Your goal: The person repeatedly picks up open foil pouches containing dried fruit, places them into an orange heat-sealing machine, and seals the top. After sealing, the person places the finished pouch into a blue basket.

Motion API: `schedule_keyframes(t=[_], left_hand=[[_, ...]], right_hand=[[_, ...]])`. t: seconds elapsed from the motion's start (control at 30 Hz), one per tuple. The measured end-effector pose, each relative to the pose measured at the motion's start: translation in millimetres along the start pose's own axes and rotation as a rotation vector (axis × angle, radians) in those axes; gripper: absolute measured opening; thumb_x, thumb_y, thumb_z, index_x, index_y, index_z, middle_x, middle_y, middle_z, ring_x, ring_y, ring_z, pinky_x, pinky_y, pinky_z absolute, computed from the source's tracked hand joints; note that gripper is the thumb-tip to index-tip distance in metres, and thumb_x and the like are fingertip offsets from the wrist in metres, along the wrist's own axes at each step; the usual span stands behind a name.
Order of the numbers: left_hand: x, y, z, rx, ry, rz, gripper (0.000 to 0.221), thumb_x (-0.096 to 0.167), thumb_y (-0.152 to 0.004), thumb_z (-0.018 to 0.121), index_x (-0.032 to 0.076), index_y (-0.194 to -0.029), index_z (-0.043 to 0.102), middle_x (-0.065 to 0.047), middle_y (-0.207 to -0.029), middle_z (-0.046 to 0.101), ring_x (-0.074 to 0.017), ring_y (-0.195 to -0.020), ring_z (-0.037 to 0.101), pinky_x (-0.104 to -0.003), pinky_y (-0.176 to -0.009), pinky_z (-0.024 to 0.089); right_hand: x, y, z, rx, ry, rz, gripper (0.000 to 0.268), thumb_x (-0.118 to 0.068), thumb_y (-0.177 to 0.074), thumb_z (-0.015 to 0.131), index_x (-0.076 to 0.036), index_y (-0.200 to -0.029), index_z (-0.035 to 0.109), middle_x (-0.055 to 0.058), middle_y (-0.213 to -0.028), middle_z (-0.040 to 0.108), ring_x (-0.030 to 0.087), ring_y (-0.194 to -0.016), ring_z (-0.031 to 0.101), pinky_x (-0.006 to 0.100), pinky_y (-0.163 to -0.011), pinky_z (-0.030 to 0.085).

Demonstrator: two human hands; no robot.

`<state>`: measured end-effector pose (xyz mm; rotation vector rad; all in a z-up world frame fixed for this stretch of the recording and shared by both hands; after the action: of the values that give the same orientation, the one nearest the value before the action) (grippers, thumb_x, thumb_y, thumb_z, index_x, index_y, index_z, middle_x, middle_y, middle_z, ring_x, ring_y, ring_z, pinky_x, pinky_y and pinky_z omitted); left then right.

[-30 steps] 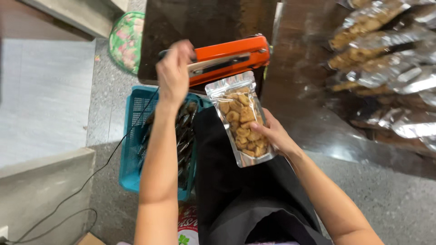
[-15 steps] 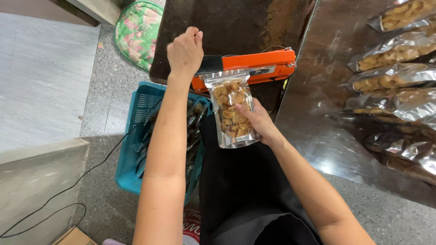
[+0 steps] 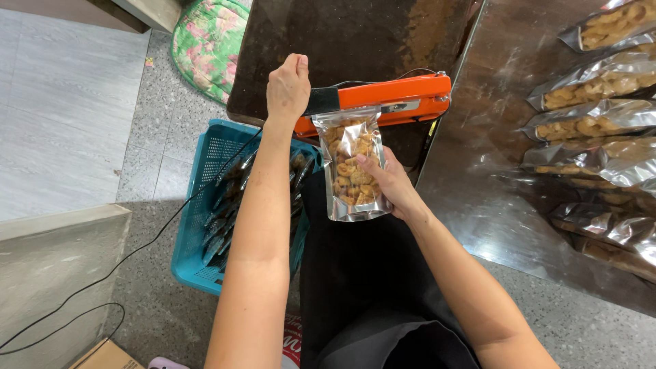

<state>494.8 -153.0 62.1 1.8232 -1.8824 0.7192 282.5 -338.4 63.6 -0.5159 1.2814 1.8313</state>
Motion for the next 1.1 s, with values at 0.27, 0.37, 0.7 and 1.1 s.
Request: schedule_keyframes(t=[0.27, 0.37, 0.7, 1.1], left_hand=[[-27, -6, 14, -0.024, 0.110, -0.149, 0.039, 0.037, -0.104, 0.044, 0.011, -0.109, 0.073, -0.012, -0.091, 0.079, -0.0335, -0.091, 0.075, -0.045, -0.082, 0.056], [-38, -10, 20, -0.106, 0.162, -0.239, 0.041, 0.039, -0.102, 0.045, 0.011, -0.111, 0.072, -0.012, -0.089, 0.078, -0.0317, -0.092, 0.075, -0.044, -0.085, 0.054], [-65, -19, 53, -0.276, 0.211, -0.352, 0.044, 0.042, -0.097, 0.045, 0.014, -0.120, 0.070, -0.013, -0.097, 0.079, -0.0282, -0.101, 0.074, -0.041, -0.094, 0.052], [-82, -29, 87, -0.237, 0.262, -0.303, 0.040, 0.036, -0.099, 0.045, 0.015, -0.118, 0.072, -0.011, -0.102, 0.078, -0.0310, -0.105, 0.072, -0.041, -0.095, 0.053]], right_hand=[[4, -2, 0, 0.009, 0.026, -0.025, 0.066, -0.033, -0.094, 0.070, 0.003, -0.141, 0.042, 0.018, -0.129, 0.063, 0.021, -0.114, 0.066, 0.039, -0.093, 0.059], [2, 0, 2, -0.005, 0.028, -0.058, 0.066, -0.032, -0.094, 0.070, 0.000, -0.143, 0.040, 0.015, -0.131, 0.062, 0.019, -0.116, 0.066, 0.037, -0.095, 0.058], [3, 2, -1, 0.016, 0.025, -0.024, 0.057, -0.030, -0.096, 0.067, -0.002, -0.139, 0.042, 0.015, -0.127, 0.065, 0.019, -0.111, 0.069, 0.036, -0.090, 0.060], [6, -2, -5, -0.012, -0.012, -0.042, 0.050, -0.028, -0.098, 0.066, -0.004, -0.136, 0.045, 0.014, -0.127, 0.065, 0.018, -0.109, 0.069, 0.036, -0.089, 0.061]])
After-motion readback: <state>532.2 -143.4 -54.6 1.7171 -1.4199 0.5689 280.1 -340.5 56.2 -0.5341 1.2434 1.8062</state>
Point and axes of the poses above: each hand's wrist, its own y-axis away from the middle knuckle, its own z-axis out of the palm, x = y × z, the point moved 7 cm from there along -y, towards the middle knuckle
